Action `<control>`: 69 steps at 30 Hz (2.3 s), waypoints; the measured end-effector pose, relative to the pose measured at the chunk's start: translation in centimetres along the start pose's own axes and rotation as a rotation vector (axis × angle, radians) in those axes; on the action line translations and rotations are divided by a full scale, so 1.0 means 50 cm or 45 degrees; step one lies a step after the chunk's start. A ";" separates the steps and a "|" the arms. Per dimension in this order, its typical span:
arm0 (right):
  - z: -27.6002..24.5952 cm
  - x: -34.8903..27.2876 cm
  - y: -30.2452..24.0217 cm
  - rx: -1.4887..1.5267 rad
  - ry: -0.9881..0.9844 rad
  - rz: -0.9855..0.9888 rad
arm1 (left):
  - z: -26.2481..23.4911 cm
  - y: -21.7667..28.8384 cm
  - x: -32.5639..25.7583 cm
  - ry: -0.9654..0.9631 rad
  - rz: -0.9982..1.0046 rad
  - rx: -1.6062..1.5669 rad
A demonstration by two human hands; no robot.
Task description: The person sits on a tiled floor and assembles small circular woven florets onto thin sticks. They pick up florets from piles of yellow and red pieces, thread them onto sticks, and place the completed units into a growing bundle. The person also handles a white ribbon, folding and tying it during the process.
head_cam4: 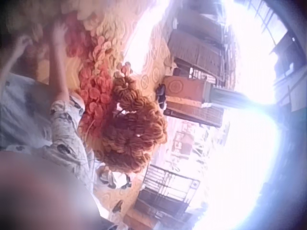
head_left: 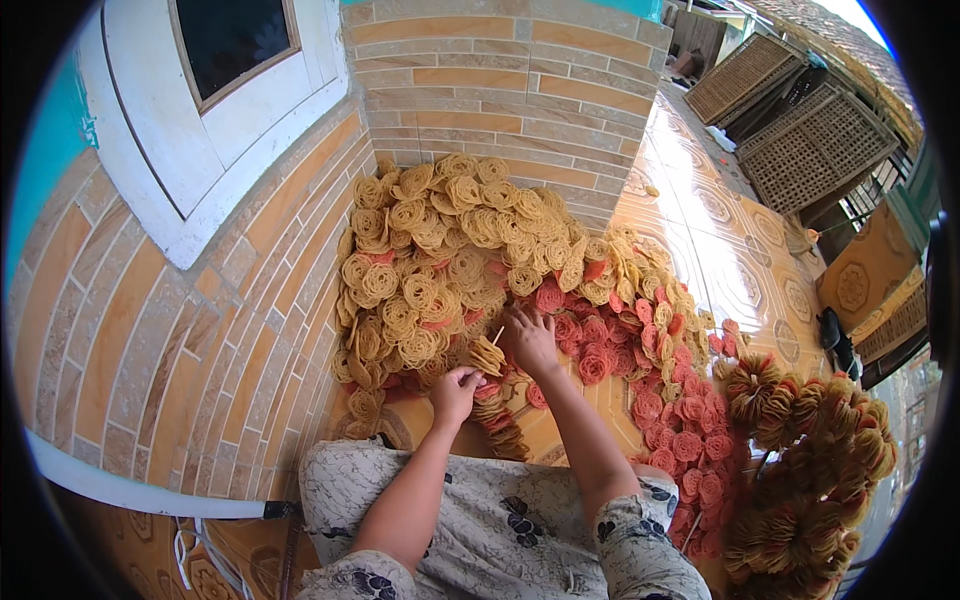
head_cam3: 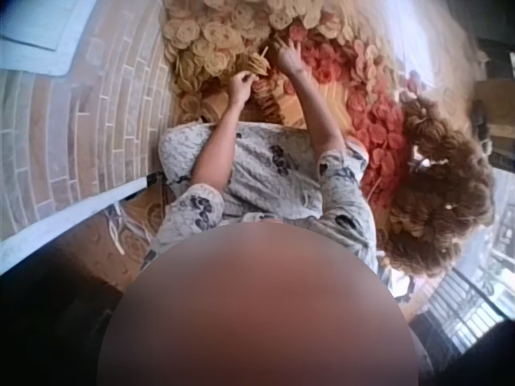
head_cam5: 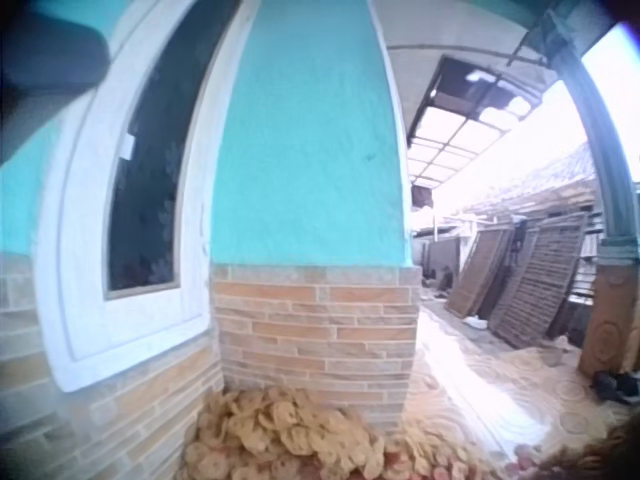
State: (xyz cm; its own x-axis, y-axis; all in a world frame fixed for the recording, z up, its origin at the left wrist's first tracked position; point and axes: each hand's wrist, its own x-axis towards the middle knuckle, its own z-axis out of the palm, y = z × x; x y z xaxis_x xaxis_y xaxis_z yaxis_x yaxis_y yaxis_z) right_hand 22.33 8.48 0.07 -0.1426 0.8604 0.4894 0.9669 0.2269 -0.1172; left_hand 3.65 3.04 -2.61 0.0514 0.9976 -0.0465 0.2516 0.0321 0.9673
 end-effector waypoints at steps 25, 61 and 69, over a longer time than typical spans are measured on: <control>-0.051 -0.002 -0.007 1.582 -0.381 0.681 | -0.011 0.029 -0.014 -0.028 0.002 -0.013; -0.159 -0.079 0.089 1.346 -0.271 0.997 | 0.001 0.093 -0.044 -0.260 0.185 0.354; -0.216 -0.060 0.038 1.025 -0.192 0.774 | 0.005 0.102 -0.050 -0.197 0.247 0.406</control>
State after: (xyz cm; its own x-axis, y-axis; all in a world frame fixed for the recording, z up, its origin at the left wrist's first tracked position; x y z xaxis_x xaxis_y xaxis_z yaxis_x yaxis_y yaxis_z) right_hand 26.86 1.42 7.70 0.2459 0.9682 0.0457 0.4630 -0.0758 -0.8831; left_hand 5.02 0.69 2.36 0.2661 0.9615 0.0684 0.5092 -0.2005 0.8370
